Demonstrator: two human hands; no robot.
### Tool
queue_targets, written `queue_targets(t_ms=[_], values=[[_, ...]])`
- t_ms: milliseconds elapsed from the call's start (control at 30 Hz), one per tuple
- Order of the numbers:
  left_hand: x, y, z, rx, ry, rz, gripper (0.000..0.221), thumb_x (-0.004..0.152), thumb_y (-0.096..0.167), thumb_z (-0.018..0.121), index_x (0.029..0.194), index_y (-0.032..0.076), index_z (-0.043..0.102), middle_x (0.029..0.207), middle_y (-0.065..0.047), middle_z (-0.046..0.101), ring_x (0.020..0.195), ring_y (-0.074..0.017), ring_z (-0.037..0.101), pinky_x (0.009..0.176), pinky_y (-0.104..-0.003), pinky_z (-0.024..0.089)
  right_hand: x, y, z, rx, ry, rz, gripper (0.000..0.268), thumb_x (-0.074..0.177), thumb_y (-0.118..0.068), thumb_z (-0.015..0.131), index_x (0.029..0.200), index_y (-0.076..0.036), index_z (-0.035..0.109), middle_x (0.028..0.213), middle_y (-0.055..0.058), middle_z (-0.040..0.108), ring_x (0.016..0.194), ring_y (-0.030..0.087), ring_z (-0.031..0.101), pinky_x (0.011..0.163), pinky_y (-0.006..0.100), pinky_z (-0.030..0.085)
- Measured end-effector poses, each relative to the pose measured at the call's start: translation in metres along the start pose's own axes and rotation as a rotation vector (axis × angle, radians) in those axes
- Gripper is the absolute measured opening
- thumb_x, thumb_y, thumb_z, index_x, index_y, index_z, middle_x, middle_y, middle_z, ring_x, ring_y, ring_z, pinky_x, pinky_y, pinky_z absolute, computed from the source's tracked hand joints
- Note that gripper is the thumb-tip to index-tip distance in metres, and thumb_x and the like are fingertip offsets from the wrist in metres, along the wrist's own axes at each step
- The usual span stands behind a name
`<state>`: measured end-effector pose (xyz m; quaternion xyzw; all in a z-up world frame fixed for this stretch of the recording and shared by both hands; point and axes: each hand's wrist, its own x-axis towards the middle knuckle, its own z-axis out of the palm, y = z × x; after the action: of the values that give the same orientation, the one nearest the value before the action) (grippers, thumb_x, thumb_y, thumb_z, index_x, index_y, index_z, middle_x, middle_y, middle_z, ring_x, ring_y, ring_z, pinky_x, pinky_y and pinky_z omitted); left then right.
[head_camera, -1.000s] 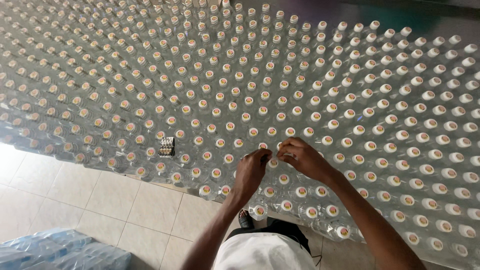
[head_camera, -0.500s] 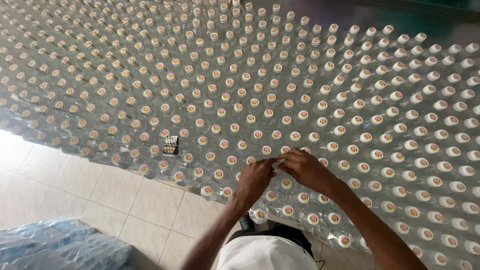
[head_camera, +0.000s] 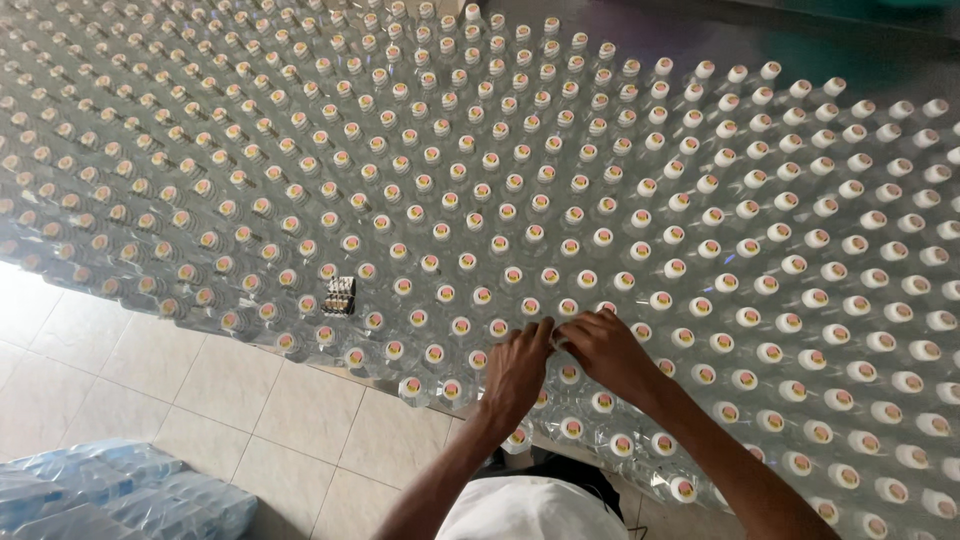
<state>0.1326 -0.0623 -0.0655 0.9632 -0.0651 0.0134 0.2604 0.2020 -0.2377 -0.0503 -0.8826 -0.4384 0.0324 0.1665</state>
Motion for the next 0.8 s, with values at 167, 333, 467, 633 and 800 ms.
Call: queue_targets(t_ms=[167, 333, 467, 633, 800], values=[[0.008, 0.006, -0.012, 0.021, -0.014, -0.030, 0.052, 0.089, 0.014, 0.072, 0.135, 0.013, 0.047, 0.093, -0.009, 0.068, 0.084, -0.0369, 0.071, 0.062, -0.051, 0.059, 0.007, 0.004, 0.005, 0.140, -0.027, 0.084, 0.028, 0.093, -0.018, 0.069, 0.120, -0.014, 0.063, 0.099, 0.005, 0.074, 0.102, 0.026, 0.070, 0.086, 0.041, 0.050], [0.009, 0.000, -0.005, -0.009, -0.048, -0.039, 0.063, 0.084, 0.012, 0.076, 0.139, 0.010, 0.045, 0.097, -0.012, 0.069, 0.086, -0.0395, 0.071, 0.064, -0.054, 0.059, 0.009, -0.004, -0.002, 0.158, -0.041, 0.090, 0.030, 0.093, -0.014, 0.068, 0.122, -0.014, 0.059, 0.101, 0.006, 0.074, 0.101, 0.029, 0.070, 0.083, 0.043, 0.049], [0.007, 0.002, -0.007, 0.075, -0.050, -0.027, 0.070, 0.084, 0.013, 0.077, 0.145, 0.010, 0.042, 0.099, -0.010, 0.068, 0.087, -0.0366, 0.071, 0.064, -0.051, 0.060, 0.007, 0.006, 0.013, 0.095, -0.055, 0.110, 0.033, 0.090, -0.016, 0.071, 0.121, -0.016, 0.058, 0.101, 0.004, 0.074, 0.102, 0.027, 0.068, 0.084, 0.044, 0.048], [0.002, 0.004, -0.049, -0.066, -0.057, -0.064, 0.065, 0.087, 0.015, 0.073, 0.146, 0.014, 0.046, 0.104, -0.010, 0.070, 0.088, -0.0379, 0.071, 0.065, -0.053, 0.058, 0.008, -0.002, -0.002, -0.007, -0.053, 0.085, 0.043, 0.087, -0.018, 0.073, 0.125, -0.015, 0.054, 0.100, 0.005, 0.075, 0.100, 0.027, 0.068, 0.085, 0.043, 0.048], [-0.010, 0.000, -0.101, -0.735, 0.043, -0.379, 0.046, 0.089, 0.044, 0.076, 0.129, 0.023, 0.067, 0.094, 0.000, 0.078, 0.075, -0.0171, 0.070, 0.067, -0.033, 0.054, 0.010, -0.018, -0.032, 0.123, -0.227, 0.174, 0.051, 0.091, -0.021, 0.071, 0.138, -0.014, 0.052, 0.120, 0.011, 0.072, 0.118, 0.030, 0.064, 0.097, 0.047, 0.044]])
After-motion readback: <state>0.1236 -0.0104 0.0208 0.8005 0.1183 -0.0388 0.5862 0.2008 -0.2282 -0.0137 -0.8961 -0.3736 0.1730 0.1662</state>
